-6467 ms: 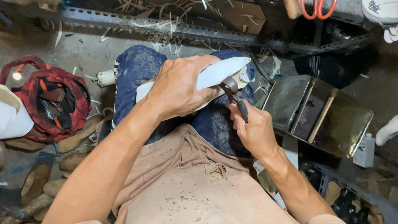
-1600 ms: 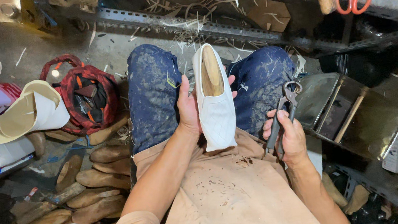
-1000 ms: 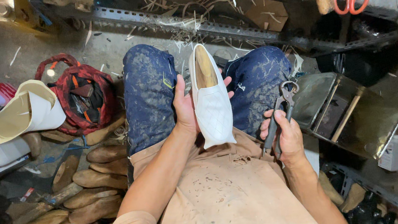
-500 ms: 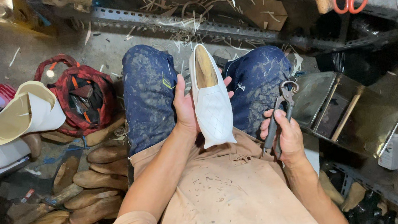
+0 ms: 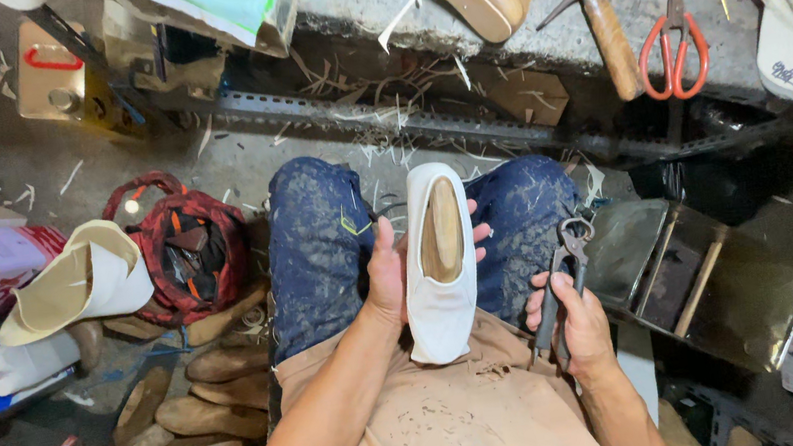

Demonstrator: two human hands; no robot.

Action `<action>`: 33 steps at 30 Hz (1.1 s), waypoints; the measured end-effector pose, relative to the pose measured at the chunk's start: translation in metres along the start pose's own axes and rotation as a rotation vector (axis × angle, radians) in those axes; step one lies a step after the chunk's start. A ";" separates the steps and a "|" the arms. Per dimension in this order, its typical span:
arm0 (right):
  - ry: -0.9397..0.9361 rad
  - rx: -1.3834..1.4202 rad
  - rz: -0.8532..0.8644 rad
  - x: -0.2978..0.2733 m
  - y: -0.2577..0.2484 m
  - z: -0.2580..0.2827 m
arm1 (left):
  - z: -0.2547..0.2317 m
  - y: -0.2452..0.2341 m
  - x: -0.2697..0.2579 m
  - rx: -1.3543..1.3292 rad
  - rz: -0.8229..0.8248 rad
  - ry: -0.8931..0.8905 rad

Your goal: The person holds a white shoe on their lap and uses pliers to pull and trim material along the shoe's edge. They repeatedly rotate the shoe to access different sections, then use a hammer to tap the edge, continuing to adjust and trim the shoe throughout the clip.

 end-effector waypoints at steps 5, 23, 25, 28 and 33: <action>0.113 0.011 0.004 -0.007 0.007 0.007 | 0.005 0.028 -0.007 0.264 0.059 -0.020; 0.016 0.014 0.003 -0.004 0.006 0.005 | 0.003 0.002 -0.002 0.058 0.023 -0.003; 0.019 0.019 0.003 -0.005 0.006 0.007 | 0.005 0.000 -0.003 0.058 0.017 -0.006; 0.010 0.027 0.005 -0.004 0.006 0.008 | 0.011 0.017 -0.002 0.185 0.077 0.039; -0.012 0.030 0.018 0.000 0.004 0.006 | -0.010 0.166 -0.045 0.527 0.452 0.619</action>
Point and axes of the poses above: each hand's wrist, its own x-axis towards the middle knuckle, its own y-axis out of the palm, z = x × y, the point moved 10 cm from there along x, towards the middle knuckle, and after that the axes turned 8 degrees about -x, right-handed, at the moved point
